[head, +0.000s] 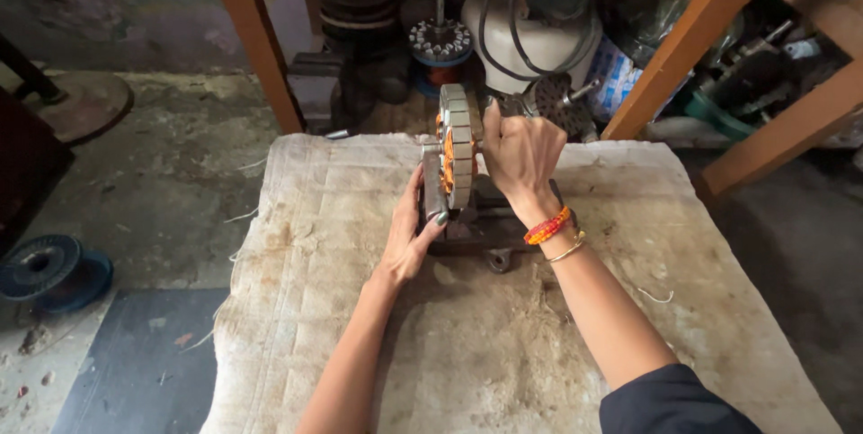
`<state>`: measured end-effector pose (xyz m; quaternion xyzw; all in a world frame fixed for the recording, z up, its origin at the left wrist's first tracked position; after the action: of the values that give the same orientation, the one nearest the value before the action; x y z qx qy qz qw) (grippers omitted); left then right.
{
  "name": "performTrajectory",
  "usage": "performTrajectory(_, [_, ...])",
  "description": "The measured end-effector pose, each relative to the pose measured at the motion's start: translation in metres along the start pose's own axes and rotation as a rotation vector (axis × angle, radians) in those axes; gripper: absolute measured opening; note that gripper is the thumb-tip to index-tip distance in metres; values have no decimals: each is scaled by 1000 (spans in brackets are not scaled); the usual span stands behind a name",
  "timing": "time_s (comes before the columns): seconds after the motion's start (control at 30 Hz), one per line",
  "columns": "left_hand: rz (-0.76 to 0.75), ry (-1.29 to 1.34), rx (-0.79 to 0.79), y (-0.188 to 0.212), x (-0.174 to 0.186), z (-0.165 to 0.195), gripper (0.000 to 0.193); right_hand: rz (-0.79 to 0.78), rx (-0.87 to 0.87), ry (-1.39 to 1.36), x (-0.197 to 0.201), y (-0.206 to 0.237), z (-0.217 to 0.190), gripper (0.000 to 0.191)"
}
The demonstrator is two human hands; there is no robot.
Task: The person works on an electric motor rotor clamped in a bench vise, using a small hand tool to work around the rotor's edge. They then rotate the rotor and press and fit components onto it by hand, adjusting the parts around its circumference.
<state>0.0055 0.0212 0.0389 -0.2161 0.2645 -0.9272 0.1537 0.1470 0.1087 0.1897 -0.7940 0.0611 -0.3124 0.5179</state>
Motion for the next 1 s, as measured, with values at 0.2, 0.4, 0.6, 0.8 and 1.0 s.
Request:
performTrajectory(0.2, [0, -57, 41, 0, 0, 8, 97, 73, 95, -13, 18, 7, -13, 54])
performTrajectory(0.4, [14, -106, 27, -1, 0, 14, 98, 125, 167, -1, 31, 8, -25, 53])
performTrajectory(0.6, [26, -182, 53, 0, 5, 18, 98, 172, 241, -56, 46, 17, -40, 50])
performTrajectory(0.8, [22, -221, 46, -1, 5, 20, 100, 170, 257, -124, 56, 24, -49, 47])
performTrajectory(1.0, [62, -293, -20, -2, 10, 31, 102, 194, 272, -167, 65, 33, -55, 46])
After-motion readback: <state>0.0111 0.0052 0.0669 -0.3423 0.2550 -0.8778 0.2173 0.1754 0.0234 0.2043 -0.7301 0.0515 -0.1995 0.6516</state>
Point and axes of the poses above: each hand's wrist, its own y-axis away from the middle knuckle, its own x-axis out of the back of the hand, z = x × y, the point moved 7 cm from there along -y, towards the middle knuckle, and after that the axes turned 15 degrees about -y, right-handed, at the moved point
